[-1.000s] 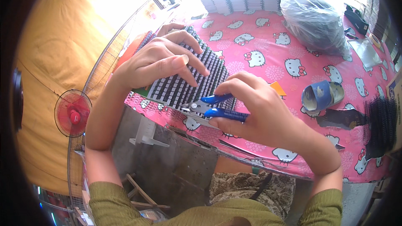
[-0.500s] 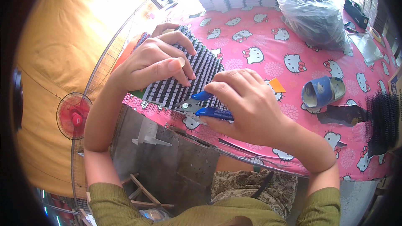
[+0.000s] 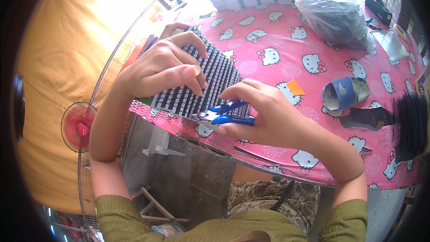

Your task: The person trims excess plastic spiral binding from stacks of notebooks using a pair of shears, handling one notebook stack at a time and placing them in a different pile on the table.

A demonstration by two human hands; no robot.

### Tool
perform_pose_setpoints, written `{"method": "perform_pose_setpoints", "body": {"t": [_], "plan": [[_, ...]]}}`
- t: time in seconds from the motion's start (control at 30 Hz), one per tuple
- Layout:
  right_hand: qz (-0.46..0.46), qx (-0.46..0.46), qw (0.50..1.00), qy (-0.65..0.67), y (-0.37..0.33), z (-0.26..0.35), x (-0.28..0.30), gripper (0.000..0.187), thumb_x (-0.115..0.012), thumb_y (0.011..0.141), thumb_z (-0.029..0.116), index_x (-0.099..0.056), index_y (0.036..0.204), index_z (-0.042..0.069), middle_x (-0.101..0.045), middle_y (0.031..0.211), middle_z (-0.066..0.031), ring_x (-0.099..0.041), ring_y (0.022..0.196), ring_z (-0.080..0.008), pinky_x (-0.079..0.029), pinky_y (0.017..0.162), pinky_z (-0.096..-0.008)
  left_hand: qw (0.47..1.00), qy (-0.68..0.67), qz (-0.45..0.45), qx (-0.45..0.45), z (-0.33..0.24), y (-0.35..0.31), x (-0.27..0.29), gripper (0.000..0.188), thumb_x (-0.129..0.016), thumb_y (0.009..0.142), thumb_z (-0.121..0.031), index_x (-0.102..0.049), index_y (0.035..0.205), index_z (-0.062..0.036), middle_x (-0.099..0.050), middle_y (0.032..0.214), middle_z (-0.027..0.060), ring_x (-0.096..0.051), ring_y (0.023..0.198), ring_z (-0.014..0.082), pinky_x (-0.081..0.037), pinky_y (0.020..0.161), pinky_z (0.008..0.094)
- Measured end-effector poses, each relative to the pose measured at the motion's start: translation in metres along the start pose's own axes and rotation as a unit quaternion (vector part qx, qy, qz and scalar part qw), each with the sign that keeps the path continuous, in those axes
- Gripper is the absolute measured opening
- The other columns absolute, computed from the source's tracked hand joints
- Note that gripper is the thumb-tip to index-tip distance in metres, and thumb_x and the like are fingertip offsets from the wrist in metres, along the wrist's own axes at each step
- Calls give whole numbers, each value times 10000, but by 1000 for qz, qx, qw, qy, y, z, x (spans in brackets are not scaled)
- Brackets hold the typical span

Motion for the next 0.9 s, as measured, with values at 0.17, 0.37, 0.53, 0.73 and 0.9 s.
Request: {"method": "perform_pose_setpoints", "body": {"t": [0.17,0.37,0.53,0.73,0.9], "plan": [[-120,161,958,-206,-5,18,-1,478,-807,703,262,-607,1093,72,-600,996,-114,-605,900,-293,-486,746,-388,998,-31,-47,-3,4,-5,-1,520,-356,965,-254,-734,671,-51,-697,728,51,-561,945,253,-366,978,389],[113,-186,966,138,4,-24,-11,310,-810,771,211,-673,938,-10,-644,799,-33,-592,698,-110,-478,619,-264,999,-11,-48,-18,3,-4,0,506,-368,964,-243,-727,664,-51,-689,717,46,-562,935,251,-365,965,389],[117,-260,933,218,6,-23,-12,413,-769,798,404,-690,832,1,-624,654,-34,-607,623,-101,-485,569,-259,999,7,-47,-14,2,-4,2,482,-392,962,-236,-728,662,-65,-687,717,27,-569,924,232,-335,990,399],[-60,84,968,-228,-12,28,6,510,-837,667,259,-617,1086,68,-579,1034,-105,-563,965,-293,-443,852,-407,997,4,-74,-12,4,-8,-1,471,-406,956,-237,-726,650,-77,-683,703,16,-576,915,220,-317,1012,413],[-35,66,971,-225,-2,30,-2,411,-832,686,271,-662,974,33,-605,891,-92,-595,817,-220,-473,722,-345,998,18,-59,-6,2,-5,-1,428,-449,940,-232,-726,652,-79,-680,694,8,-578,911,211,-313,1019,409]]}}
Point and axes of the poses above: each hand's wrist, its own y-axis towards the middle knuckle, its own x-axis out of the back of the hand, z = x × y, the point moved 5 cm from there along y, towards the middle knuckle
